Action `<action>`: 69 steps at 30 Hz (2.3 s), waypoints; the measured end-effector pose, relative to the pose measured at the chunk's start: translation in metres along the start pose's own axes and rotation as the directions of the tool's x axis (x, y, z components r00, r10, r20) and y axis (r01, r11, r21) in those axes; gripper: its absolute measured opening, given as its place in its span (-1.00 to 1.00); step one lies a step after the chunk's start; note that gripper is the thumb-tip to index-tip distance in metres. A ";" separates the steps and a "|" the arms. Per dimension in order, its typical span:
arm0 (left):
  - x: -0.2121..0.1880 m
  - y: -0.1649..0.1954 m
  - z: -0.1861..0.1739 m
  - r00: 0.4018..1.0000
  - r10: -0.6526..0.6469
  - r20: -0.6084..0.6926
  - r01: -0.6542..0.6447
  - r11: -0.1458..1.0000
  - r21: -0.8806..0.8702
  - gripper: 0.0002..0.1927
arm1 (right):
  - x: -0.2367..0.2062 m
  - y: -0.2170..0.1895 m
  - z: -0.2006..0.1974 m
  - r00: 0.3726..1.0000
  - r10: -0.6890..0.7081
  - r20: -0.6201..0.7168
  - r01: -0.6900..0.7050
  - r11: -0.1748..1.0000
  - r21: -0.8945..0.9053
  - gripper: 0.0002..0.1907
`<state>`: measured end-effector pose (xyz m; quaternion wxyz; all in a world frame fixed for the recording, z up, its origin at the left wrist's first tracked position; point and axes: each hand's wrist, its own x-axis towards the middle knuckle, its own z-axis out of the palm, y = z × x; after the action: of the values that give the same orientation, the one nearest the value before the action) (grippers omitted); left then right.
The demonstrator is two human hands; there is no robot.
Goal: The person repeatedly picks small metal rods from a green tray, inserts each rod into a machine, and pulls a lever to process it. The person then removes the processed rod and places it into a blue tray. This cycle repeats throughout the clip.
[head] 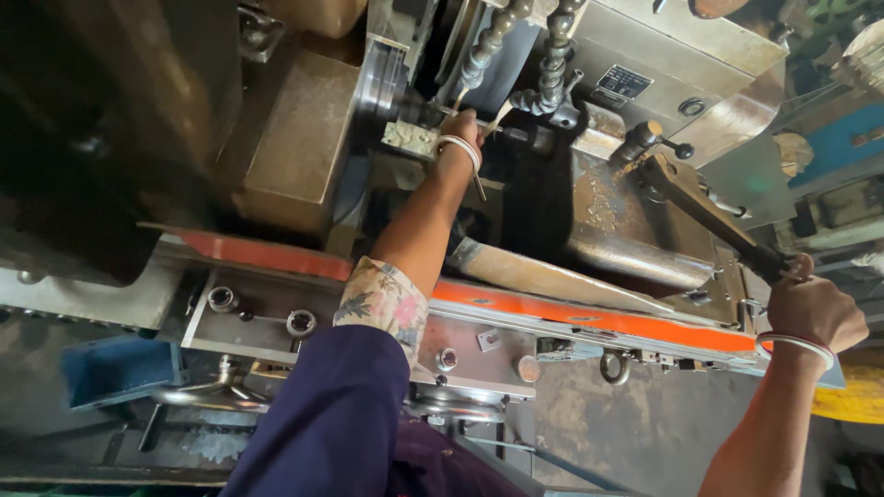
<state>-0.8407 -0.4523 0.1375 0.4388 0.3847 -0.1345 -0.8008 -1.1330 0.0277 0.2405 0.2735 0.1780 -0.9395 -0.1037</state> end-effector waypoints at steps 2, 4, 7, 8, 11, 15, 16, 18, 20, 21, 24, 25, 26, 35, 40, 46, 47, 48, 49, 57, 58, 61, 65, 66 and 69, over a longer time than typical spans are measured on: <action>0.004 0.001 0.002 1.000 -0.023 0.009 0.024 0.999 -0.032 -0.82 | 0.001 0.000 0.001 1.000 0.004 0.000 -0.004 1.000 -0.007 -0.12; 0.009 0.004 0.003 0.999 -0.040 0.003 0.040 0.999 0.006 -0.79 | 0.001 0.000 0.000 1.000 0.003 0.002 -0.003 1.000 -0.002 -0.11; 0.012 0.008 0.002 0.998 -0.057 -0.022 0.058 0.998 0.032 -0.76 | 0.000 -0.001 -0.003 1.000 0.007 0.012 -0.007 1.000 0.011 -0.11; 0.013 0.008 0.002 0.998 -0.059 -0.031 0.060 0.998 0.036 -0.75 | 0.000 -0.002 -0.004 1.000 0.010 0.016 -0.010 1.000 0.018 -0.11; 0.012 0.004 -0.002 0.993 0.007 -0.120 -0.003 0.999 0.033 -0.77 | 0.000 -0.003 -0.005 0.999 0.025 0.023 -0.026 0.999 0.022 -0.12; 0.008 -0.001 -0.014 0.990 -0.133 0.047 0.131 0.990 0.045 -0.67 | 0.002 -0.003 -0.004 0.999 0.029 0.021 -0.029 1.000 0.001 -0.10; 0.009 -0.002 -0.015 0.990 -0.131 0.047 0.130 0.991 0.034 -0.73 | 0.002 -0.003 -0.003 0.999 0.031 0.027 -0.031 1.000 -0.002 -0.10; 0.011 -0.001 -0.017 0.987 -0.146 0.062 0.144 0.989 0.033 -0.77 | 0.002 -0.004 -0.002 0.999 0.029 0.029 -0.029 1.000 -0.001 -0.10; 0.014 0.001 -0.018 0.980 -0.175 0.098 0.170 0.984 0.056 -0.73 | 0.002 -0.004 -0.002 0.999 0.026 0.020 -0.026 1.000 0.013 -0.11; 0.016 0.001 -0.018 0.979 -0.173 0.107 0.165 0.984 0.073 -0.74 | 0.003 -0.004 -0.002 0.999 0.035 0.018 -0.035 0.999 0.007 -0.11; 0.021 0.001 -0.020 0.979 -0.164 0.118 0.152 0.983 0.105 -0.72 | 0.004 -0.004 0.000 0.999 0.048 0.015 -0.048 0.999 0.002 -0.11; 0.023 0.000 -0.021 0.980 -0.162 0.112 0.151 0.983 0.103 -0.72 | 0.005 -0.004 0.000 0.999 0.043 0.017 -0.043 0.999 0.006 -0.11; 0.026 -0.001 -0.021 0.981 -0.162 0.106 0.151 0.983 0.101 -0.72 | 0.005 -0.003 0.001 0.999 0.038 0.020 -0.039 0.999 0.010 -0.12; 0.033 -0.002 -0.019 0.969 -0.202 0.142 0.210 0.977 -0.042 -0.64 | 0.010 -0.003 0.007 0.997 0.052 0.062 -0.051 0.998 -0.020 -0.11; 0.027 0.003 -0.020 0.970 -0.213 0.119 0.219 0.975 -0.038 -0.55 | 0.010 -0.002 0.009 0.996 0.060 0.066 -0.059 0.998 -0.019 -0.14; 0.034 -0.006 -0.027 0.997 0.045 -0.065 -0.049 0.997 -0.066 -0.61 | 0.015 -0.004 0.008 0.998 0.033 0.053 -0.031 0.999 -0.036 -0.16; 0.033 -0.008 -0.028 0.992 0.105 -0.065 -0.109 0.992 -0.069 -0.62 | 0.012 -0.006 0.003 0.999 0.025 0.042 -0.022 0.998 -0.052 -0.16; 0.033 -0.009 -0.029 0.991 0.118 -0.062 -0.123 0.987 -0.100 -0.59 | 0.008 -0.011 -0.003 0.999 0.025 0.039 -0.023 0.998 -0.052 -0.17; 0.031 -0.007 -0.029 0.990 0.128 -0.061 -0.135 0.982 -0.132 -0.55 | 0.003 -0.015 -0.011 0.999 0.025 0.036 -0.023 0.998 -0.055 -0.19; 0.021 0.029 -0.012 0.831 -0.507 -0.229 0.528 0.848 0.035 -0.54 | -0.060 -0.042 -0.046 0.998 0.063 -0.027 -0.063 0.998 -0.006 -0.22; 0.021 0.019 -0.012 0.926 -0.342 -0.158 0.333 0.939 -0.084 -0.72 | -0.051 -0.038 -0.045 0.997 0.063 -0.035 -0.063 0.998 0.014 -0.20; 0.021 -0.014 -0.026 0.973 -0.207 -0.101 0.183 0.961 -0.208 -0.80 | -0.015 -0.018 -0.035 0.999 0.018 -0.029 -0.016 0.997 0.078 -0.24; 0.023 -0.012 -0.035 0.954 -0.280 -0.102 0.217 0.887 -0.407 -0.83 | 0.017 -0.011 -0.014 1.000 0.024 0.017 -0.025 0.999 0.026 -0.15; 0.022 -0.009 -0.037 0.960 -0.268 -0.076 0.216 0.889 -0.403 -0.84 | 0.018 -0.011 -0.009 1.000 0.024 0.011 -0.024 1.000 0.018 -0.16; 0.015 -0.005 -0.037 0.967 -0.255 -0.023 0.227 0.895 -0.384 -0.86 | 0.016 -0.011 -0.006 1.000 0.020 0.002 -0.020 1.000 0.003 -0.17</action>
<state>-0.8210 -0.4575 0.1024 0.4067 0.3354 0.0873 -0.8453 -1.1390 0.0109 0.2495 0.2735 0.1689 -0.9417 -0.0997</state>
